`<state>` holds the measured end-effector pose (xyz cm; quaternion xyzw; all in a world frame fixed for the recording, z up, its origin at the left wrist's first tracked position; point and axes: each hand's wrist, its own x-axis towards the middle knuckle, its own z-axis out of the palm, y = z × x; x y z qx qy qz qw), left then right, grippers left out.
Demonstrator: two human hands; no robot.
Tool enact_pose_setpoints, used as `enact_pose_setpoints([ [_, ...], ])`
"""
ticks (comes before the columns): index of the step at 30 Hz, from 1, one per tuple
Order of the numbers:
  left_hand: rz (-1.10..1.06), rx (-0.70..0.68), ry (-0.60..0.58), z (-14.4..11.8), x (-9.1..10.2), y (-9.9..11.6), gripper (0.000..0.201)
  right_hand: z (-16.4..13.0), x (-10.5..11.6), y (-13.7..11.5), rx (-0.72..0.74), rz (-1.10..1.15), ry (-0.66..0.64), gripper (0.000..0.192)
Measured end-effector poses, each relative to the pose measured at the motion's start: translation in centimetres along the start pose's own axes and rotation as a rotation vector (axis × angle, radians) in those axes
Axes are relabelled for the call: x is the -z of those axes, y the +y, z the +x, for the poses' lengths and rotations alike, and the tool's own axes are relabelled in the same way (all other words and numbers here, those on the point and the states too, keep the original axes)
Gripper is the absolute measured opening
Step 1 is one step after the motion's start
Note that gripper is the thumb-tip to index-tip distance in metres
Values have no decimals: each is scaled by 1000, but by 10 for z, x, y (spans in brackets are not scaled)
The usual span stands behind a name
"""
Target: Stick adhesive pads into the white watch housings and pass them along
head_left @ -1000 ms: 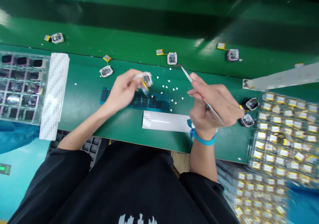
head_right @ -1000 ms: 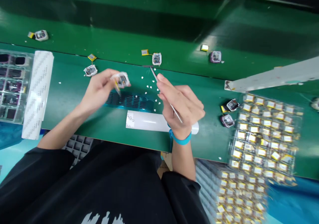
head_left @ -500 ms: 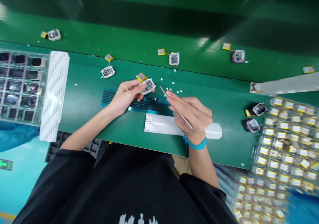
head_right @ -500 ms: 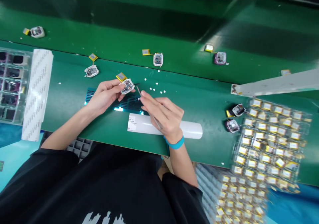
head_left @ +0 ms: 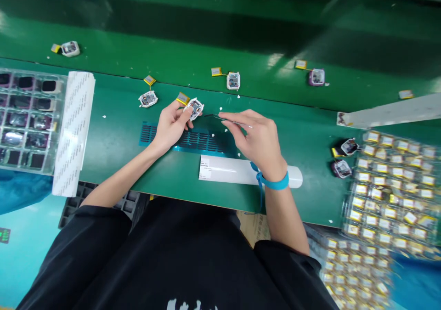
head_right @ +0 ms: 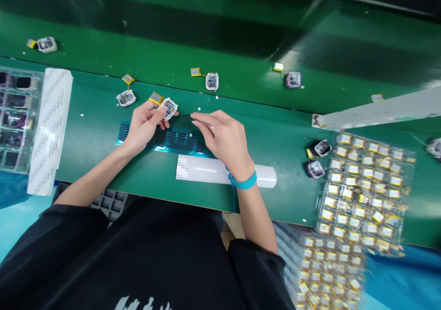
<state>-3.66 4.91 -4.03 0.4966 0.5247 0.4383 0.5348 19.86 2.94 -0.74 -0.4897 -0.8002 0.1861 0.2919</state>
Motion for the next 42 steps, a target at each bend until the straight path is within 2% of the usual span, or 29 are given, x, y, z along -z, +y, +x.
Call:
enact_pose_setpoints([
  [8,30,-47,-4,4,1,-8,26,8,-17,15,8,66,2,29],
  [16,134,-65,-66,0,-4,-16,24,2,-13,16,-3,83,1,27],
  [22,49,-8,-47,3,-2,-11,31,1,-9,13,3,135,60,25],
  [27,-24,18,-16,6,1,-11,37,0,-7,11,2,160,26,25],
  [37,16,31,-33,5,2,-10,39,0,-11,18,-24,136,-22,26],
  [42,2,39,-31,5,2,-9,38,-1,-13,19,-7,154,0,27],
])
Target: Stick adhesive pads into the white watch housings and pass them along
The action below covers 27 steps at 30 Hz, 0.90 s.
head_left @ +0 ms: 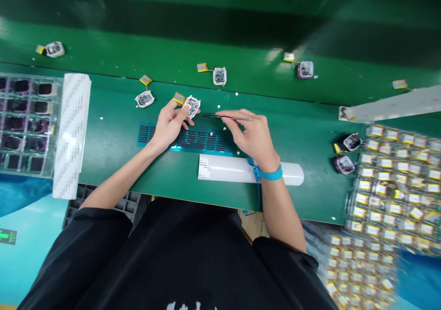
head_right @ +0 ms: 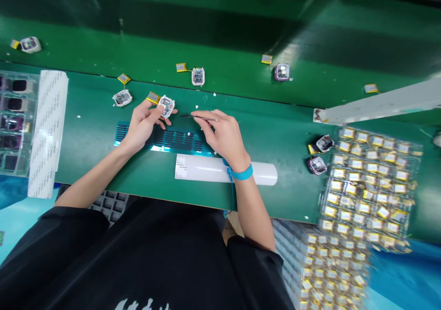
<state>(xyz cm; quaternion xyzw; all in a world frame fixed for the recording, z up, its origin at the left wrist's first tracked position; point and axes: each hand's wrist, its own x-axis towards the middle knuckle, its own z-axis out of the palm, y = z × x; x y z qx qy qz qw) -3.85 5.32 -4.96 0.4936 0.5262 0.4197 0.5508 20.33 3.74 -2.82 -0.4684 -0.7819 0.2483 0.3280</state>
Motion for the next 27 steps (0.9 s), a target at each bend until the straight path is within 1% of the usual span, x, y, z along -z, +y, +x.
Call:
enact_pose_setpoints([
  [7,-22,-11,2,0,0,0,33,0,-4,-1,-21,-8,5,27],
  [12,8,-2,14,0,-1,-2,34,-2,-4,-8,-20,29,124,28],
  [15,55,-61,26,-1,-3,-6,37,-3,-5,-12,-32,11,149,33],
  [19,177,-154,-3,-4,-3,-9,39,-3,-7,-15,-25,-65,76,29],
  [21,219,-177,-11,-4,-2,-10,40,-2,-5,-17,-3,-32,77,31],
  [23,207,-192,-6,-3,-2,-11,41,1,-1,-19,-6,1,77,36],
  [25,153,-192,12,-1,-2,-13,44,6,3,-21,-26,-68,3,40],
  [27,104,-173,39,2,-1,-15,47,14,4,-24,-37,-248,-139,39],
])
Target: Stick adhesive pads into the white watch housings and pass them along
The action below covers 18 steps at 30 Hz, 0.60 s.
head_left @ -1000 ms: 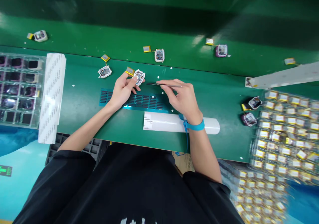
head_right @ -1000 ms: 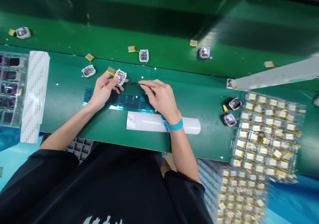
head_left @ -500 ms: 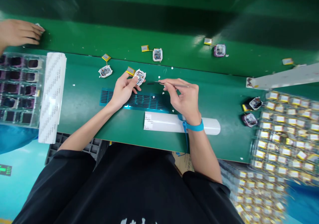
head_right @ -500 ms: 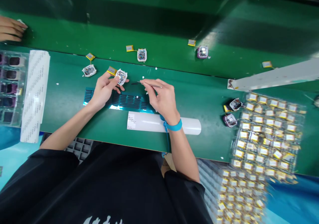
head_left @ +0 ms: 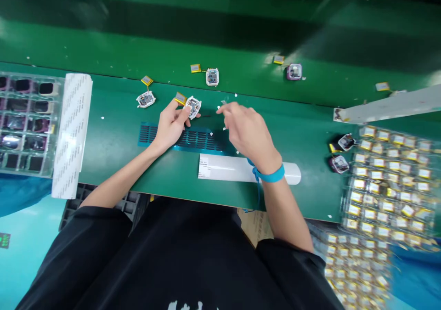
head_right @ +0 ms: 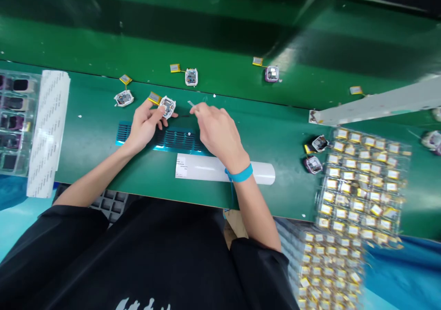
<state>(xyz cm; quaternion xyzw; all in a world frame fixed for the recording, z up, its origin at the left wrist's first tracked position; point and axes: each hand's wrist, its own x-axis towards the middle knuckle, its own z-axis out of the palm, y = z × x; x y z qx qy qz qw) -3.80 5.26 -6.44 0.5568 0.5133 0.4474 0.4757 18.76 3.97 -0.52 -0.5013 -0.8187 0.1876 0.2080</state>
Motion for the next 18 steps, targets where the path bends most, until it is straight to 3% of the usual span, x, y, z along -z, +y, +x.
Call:
enact_pose_setpoints([
  [3,-27,32,22,4,1,-5,53,15,-3,-8,7,-281,-202,28],
  [7,-19,36,34,7,1,-13,52,32,-11,-18,0,-448,-364,25],
  [18,-145,149,140,14,-5,-13,25,47,-14,-23,82,-624,-475,39],
])
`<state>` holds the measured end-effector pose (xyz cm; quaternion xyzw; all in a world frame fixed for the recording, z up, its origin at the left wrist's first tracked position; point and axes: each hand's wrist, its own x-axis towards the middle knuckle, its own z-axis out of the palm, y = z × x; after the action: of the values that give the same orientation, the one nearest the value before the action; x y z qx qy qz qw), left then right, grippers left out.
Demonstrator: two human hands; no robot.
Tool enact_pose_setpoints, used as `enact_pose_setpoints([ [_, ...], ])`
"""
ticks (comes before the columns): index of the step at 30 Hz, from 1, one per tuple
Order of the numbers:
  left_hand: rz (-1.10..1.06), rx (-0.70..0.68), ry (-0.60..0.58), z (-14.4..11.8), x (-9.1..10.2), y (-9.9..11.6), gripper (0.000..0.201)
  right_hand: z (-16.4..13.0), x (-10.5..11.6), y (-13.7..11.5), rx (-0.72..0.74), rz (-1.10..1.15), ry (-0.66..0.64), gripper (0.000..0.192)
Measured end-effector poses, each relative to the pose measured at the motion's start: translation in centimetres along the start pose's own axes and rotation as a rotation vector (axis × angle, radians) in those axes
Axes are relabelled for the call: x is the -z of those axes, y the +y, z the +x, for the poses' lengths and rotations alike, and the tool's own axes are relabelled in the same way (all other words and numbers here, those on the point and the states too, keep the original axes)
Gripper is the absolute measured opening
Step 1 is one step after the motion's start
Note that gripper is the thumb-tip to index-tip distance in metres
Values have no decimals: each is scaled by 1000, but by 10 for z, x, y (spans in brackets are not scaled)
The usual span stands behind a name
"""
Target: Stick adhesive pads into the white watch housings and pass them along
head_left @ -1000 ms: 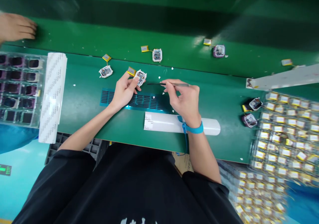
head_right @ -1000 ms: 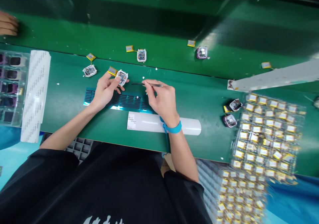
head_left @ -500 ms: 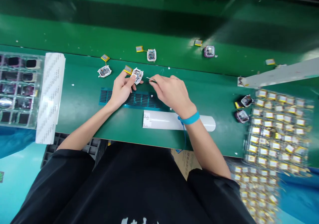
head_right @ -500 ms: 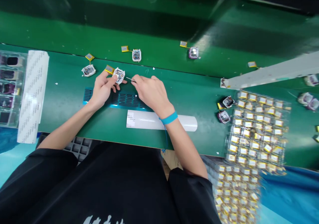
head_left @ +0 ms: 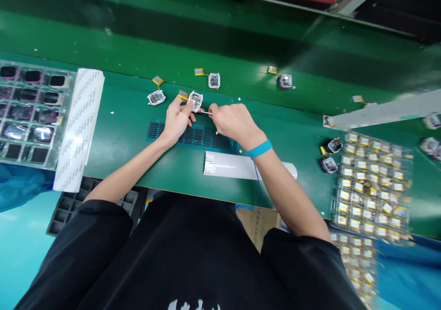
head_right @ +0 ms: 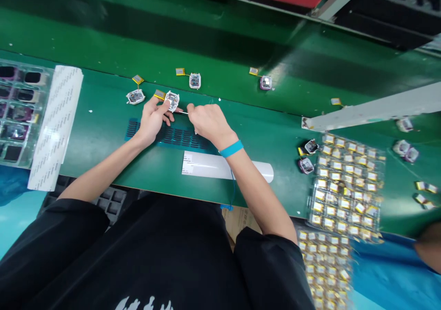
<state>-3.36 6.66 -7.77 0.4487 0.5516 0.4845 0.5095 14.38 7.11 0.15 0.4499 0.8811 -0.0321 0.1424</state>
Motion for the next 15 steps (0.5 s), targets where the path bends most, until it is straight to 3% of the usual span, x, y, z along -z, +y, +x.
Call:
enact_pose_setpoints([
  [6,-21,14,14,-2,-4,3,13,-2,1,1,-58,29,-35,42],
  [9,-38,37,27,-3,-6,5,9,-8,0,12,-116,112,27,40],
  [13,-50,37,22,-4,-8,8,8,-13,-8,25,-158,509,235,28],
  [15,-41,7,1,-5,-8,8,9,-10,-14,24,-176,755,233,18],
])
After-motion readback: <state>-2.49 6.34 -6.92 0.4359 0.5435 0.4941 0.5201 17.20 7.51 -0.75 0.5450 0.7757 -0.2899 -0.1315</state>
